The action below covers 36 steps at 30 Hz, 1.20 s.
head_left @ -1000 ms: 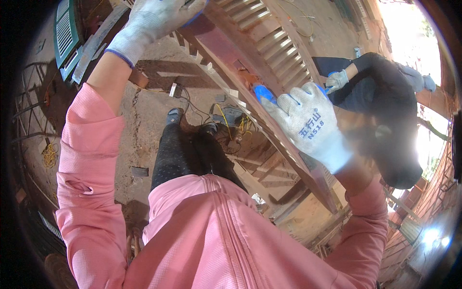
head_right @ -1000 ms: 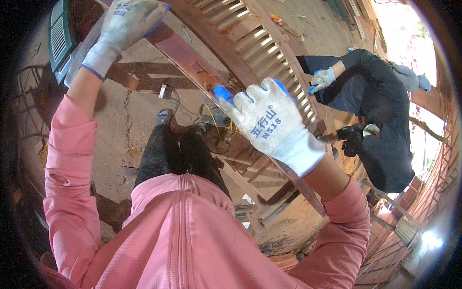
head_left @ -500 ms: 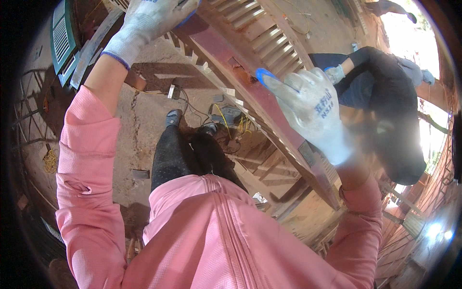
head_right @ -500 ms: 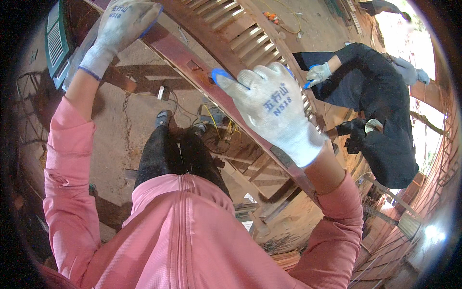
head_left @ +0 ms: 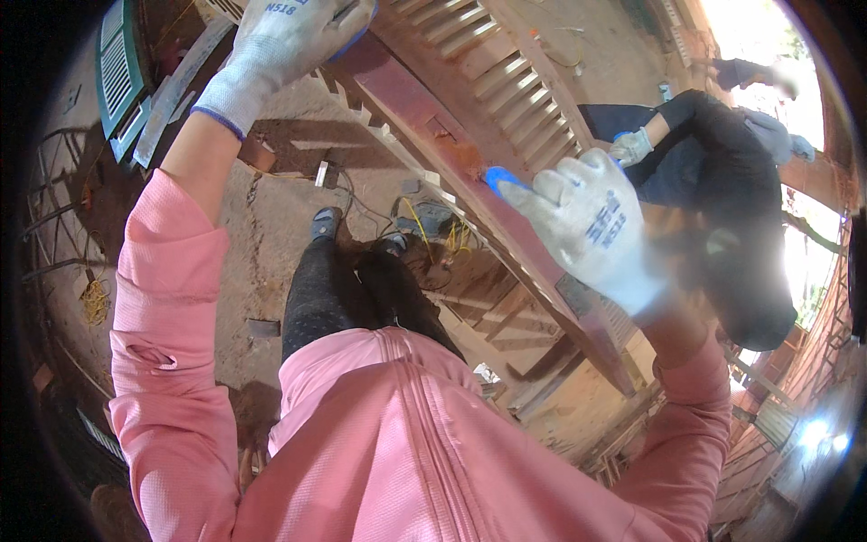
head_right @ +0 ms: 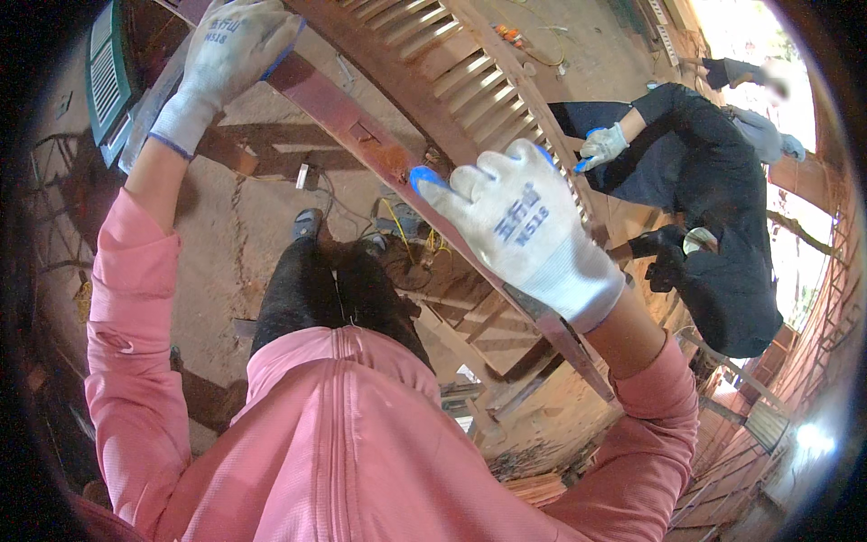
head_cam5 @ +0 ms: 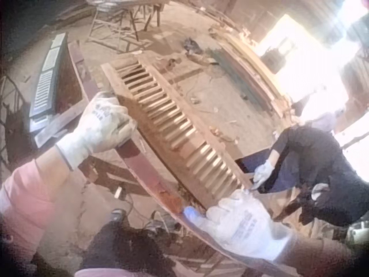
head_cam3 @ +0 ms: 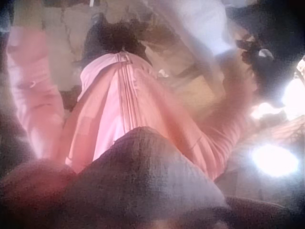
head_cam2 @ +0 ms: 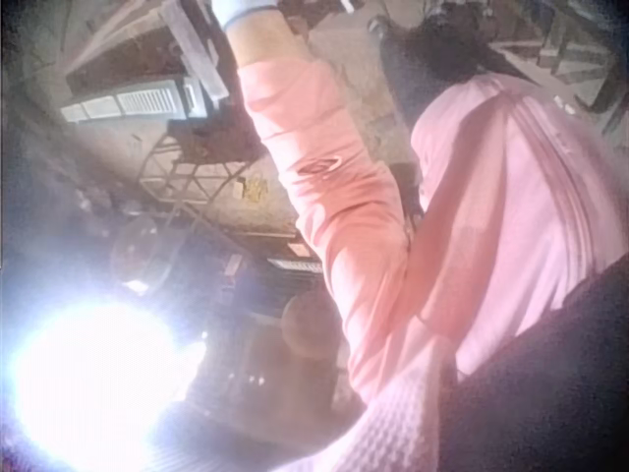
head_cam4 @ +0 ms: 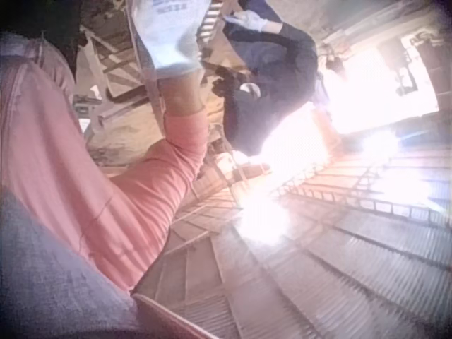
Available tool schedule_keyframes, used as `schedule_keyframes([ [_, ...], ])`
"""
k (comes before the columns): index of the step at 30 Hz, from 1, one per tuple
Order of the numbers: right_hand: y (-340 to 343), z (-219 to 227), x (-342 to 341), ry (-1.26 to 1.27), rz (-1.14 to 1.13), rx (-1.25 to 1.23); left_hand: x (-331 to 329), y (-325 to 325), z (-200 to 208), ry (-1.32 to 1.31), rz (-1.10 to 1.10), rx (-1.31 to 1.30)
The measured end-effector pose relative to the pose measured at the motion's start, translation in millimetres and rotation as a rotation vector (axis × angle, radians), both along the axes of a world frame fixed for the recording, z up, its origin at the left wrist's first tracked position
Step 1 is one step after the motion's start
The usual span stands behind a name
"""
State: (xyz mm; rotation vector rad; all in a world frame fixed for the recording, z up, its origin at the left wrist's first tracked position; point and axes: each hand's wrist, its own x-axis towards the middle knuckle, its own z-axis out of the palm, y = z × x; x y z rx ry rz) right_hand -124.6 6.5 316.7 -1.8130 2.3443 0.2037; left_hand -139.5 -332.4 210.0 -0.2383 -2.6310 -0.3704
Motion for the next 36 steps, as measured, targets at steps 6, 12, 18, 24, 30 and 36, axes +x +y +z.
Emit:
schedule_keyframes([
  [6,-22.4,-5.0,-17.9,0.010,-0.067,-0.161,-0.1,-5.5,-1.0,-0.010,-0.011,-0.057],
  [12,-36.8,-30.6,-13.6,0.151,0.058,-0.205,0.8,-3.9,-2.7,-0.015,-0.020,-0.046],
  [18,-36.4,-18.9,-3.8,0.204,0.109,0.092,0.1,-4.6,-1.6,-0.021,-0.022,-0.053],
  [24,-32.8,-0.6,-0.4,0.181,0.081,0.175,-0.4,-3.7,0.9,-0.012,-0.021,-0.025],
  [30,-31.1,-3.9,-12.9,0.039,-0.030,-0.081,-2.2,-4.3,-2.3,0.015,-0.007,-0.050],
  [36,-43.3,-13.1,-17.5,0.070,0.094,-0.084,-1.4,-5.2,-2.1,0.010,-0.028,-0.033],
])
